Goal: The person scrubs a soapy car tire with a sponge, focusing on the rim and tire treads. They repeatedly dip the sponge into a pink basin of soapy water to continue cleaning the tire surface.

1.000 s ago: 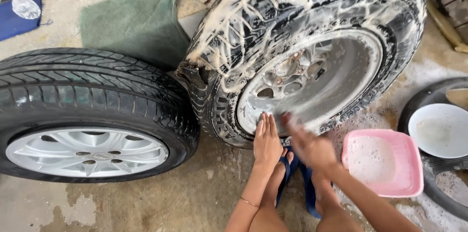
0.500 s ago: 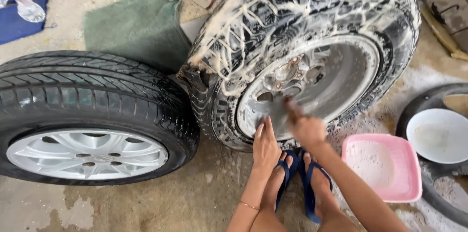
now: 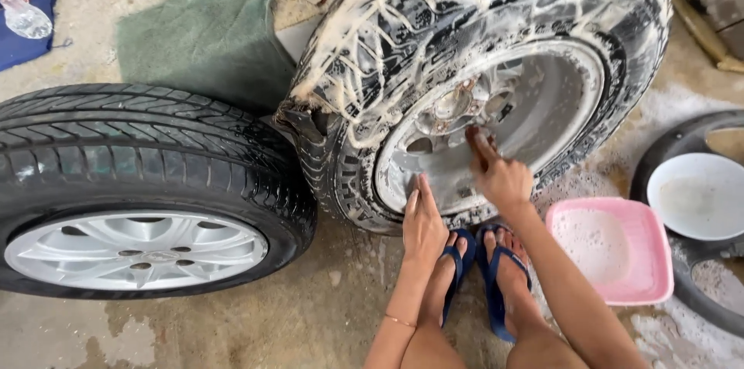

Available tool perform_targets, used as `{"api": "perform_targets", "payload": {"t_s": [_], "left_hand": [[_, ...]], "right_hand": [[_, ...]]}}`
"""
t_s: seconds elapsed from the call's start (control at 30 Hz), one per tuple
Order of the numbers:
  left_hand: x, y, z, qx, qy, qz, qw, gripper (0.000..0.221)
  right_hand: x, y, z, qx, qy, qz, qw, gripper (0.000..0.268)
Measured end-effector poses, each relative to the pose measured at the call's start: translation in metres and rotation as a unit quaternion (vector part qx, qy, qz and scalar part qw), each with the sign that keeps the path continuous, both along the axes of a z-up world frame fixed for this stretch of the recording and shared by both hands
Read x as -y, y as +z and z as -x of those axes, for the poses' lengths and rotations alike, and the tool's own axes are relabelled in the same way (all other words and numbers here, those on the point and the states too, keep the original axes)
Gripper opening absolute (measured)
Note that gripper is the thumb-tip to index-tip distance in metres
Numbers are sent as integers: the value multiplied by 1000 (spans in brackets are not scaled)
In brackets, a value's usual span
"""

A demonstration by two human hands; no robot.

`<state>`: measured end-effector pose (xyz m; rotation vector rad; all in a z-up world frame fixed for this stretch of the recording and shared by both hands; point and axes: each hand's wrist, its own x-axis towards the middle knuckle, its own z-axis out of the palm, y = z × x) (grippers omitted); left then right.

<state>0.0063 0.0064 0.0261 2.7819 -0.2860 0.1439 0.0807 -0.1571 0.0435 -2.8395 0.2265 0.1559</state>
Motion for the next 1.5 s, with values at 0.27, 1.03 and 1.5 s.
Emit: {"api": "perform_targets", "payload": {"t_s": [0.27,1.03,1.5], "left_hand": [[-5,-10,10,25,-30,-92,995,93],[20,-63,-2,-61,-203,-330,920,114],[28,-51,-5,-151,-207,-346,903,100]], "right_hand": [[33,-25,12,119,112,126,978,33],[72,4,66,175,169,-111,964,46],[110,34,47,64,512,397,759,72]]}}
